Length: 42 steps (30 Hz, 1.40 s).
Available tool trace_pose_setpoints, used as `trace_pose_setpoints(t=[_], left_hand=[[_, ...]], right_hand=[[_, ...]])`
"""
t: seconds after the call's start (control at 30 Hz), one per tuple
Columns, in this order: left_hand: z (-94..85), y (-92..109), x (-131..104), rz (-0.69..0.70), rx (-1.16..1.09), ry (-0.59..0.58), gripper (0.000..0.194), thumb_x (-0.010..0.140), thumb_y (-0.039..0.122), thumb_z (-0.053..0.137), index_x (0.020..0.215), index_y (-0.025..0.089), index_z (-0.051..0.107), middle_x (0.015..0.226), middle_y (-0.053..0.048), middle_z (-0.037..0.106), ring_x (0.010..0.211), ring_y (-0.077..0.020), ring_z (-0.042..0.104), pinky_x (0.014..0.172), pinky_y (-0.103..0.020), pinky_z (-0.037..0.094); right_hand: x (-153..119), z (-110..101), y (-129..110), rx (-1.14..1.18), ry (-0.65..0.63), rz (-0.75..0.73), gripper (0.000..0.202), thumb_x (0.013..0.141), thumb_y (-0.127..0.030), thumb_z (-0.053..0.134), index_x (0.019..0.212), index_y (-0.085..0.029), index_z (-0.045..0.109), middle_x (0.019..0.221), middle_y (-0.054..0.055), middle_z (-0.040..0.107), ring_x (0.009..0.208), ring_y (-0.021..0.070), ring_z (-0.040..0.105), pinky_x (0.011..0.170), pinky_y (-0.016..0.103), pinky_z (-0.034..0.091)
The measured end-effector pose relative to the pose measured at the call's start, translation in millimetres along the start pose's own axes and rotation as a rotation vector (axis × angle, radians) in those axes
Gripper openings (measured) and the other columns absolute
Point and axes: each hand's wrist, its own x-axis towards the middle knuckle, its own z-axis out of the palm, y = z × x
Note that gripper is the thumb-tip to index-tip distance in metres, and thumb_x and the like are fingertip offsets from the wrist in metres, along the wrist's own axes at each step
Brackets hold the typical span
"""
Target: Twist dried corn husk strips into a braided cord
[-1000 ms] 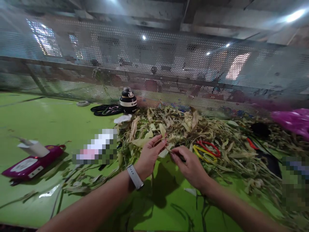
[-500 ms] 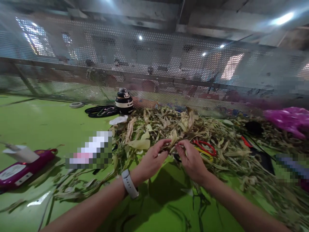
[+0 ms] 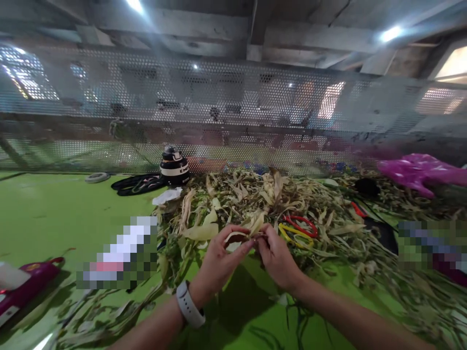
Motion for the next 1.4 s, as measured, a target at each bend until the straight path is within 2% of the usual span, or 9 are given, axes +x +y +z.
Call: trace_pose_setpoints(t=[0.17, 0.3, 0.4, 0.53, 0.73, 0.93, 1.17, 1.4], left_hand=[[3.5, -12, 4, -0.221, -0.247, 0.078, 0.035, 0.063, 0.029, 0.073, 0.094, 0.017, 0.062, 0.075, -0.001, 0.065, 0.074, -0.014, 0.058, 0.071, -0.025, 0.044], [0.5, -16, 7, -0.325, -0.391, 0.149, 0.036, 0.059, 0.028, 0.076, 0.089, 0.016, 0.061, 0.071, 0.0, 0.062, 0.066, -0.0115, 0.056, 0.066, -0.024, 0.044], [-3.1, -15, 10, -0.377, -0.399, 0.183, 0.032, 0.06, 0.029, 0.075, 0.086, 0.015, 0.061, 0.076, -0.002, 0.064, 0.069, -0.0123, 0.057, 0.067, -0.025, 0.045], [-5.1, -13, 11, -0.39, -0.344, 0.211, 0.034, 0.061, 0.032, 0.074, 0.088, 0.016, 0.06, 0.08, -0.002, 0.064, 0.074, -0.0148, 0.058, 0.064, -0.025, 0.046], [-4.2, -15, 9, -0.372, -0.244, 0.192, 0.035, 0.065, 0.033, 0.07, 0.095, 0.018, 0.06, 0.086, -0.003, 0.063, 0.082, -0.0177, 0.058, 0.063, -0.025, 0.049], [-6.2, -12, 10, -0.41, -0.244, 0.16, 0.041, 0.062, 0.034, 0.072, 0.098, 0.018, 0.061, 0.091, -0.005, 0.063, 0.083, -0.0185, 0.058, 0.061, -0.025, 0.051], [-6.6, -6, 12, -0.417, -0.28, 0.131, 0.028, 0.064, 0.03, 0.069, 0.088, 0.017, 0.066, 0.086, -0.004, 0.065, 0.08, -0.0167, 0.058, 0.067, -0.026, 0.05], [-10.5, -7, 10, -0.351, -0.229, 0.112, 0.018, 0.073, 0.022, 0.052, 0.08, 0.018, 0.068, 0.098, -0.005, 0.062, 0.087, -0.0184, 0.055, 0.072, -0.027, 0.047]], right_hand=[[3, 2, 4, 0.098, -0.006, 0.107, 0.016, 0.088, -0.032, 0.039, 0.085, -0.019, 0.048, 0.069, 0.0, 0.054, 0.057, 0.0118, 0.049, 0.051, 0.023, 0.041], [5, 4, 7, 0.213, 0.018, 0.164, 0.022, 0.088, -0.038, 0.042, 0.099, -0.019, 0.043, 0.064, -0.004, 0.051, 0.047, 0.0096, 0.047, 0.043, 0.021, 0.039], [4, 2, 8, 0.077, 0.02, 0.049, 0.027, 0.085, -0.034, 0.05, 0.106, -0.019, 0.042, 0.071, -0.001, 0.053, 0.059, 0.0125, 0.055, 0.053, 0.023, 0.046], [1, -3, 10, -0.339, -0.017, -0.259, 0.017, 0.087, -0.023, 0.048, 0.103, -0.018, 0.05, 0.089, 0.006, 0.057, 0.082, 0.0179, 0.055, 0.072, 0.031, 0.047], [1, -7, 7, -0.729, -0.061, -0.481, 0.018, 0.09, -0.015, 0.04, 0.095, -0.016, 0.057, 0.082, 0.006, 0.057, 0.077, 0.0183, 0.051, 0.07, 0.033, 0.043], [4, -12, 7, -0.849, -0.083, -0.705, 0.025, 0.09, -0.012, 0.035, 0.1, -0.013, 0.058, 0.095, 0.011, 0.061, 0.081, 0.0199, 0.053, 0.069, 0.034, 0.044], [7, -13, 15, -0.815, -0.095, -0.685, 0.023, 0.089, -0.009, 0.036, 0.097, -0.011, 0.057, 0.1, 0.011, 0.063, 0.086, 0.0194, 0.055, 0.073, 0.033, 0.046], [6, -11, 17, -0.834, -0.112, -0.715, 0.022, 0.088, -0.009, 0.037, 0.097, -0.012, 0.057, 0.098, 0.011, 0.063, 0.085, 0.0201, 0.055, 0.072, 0.033, 0.045]])
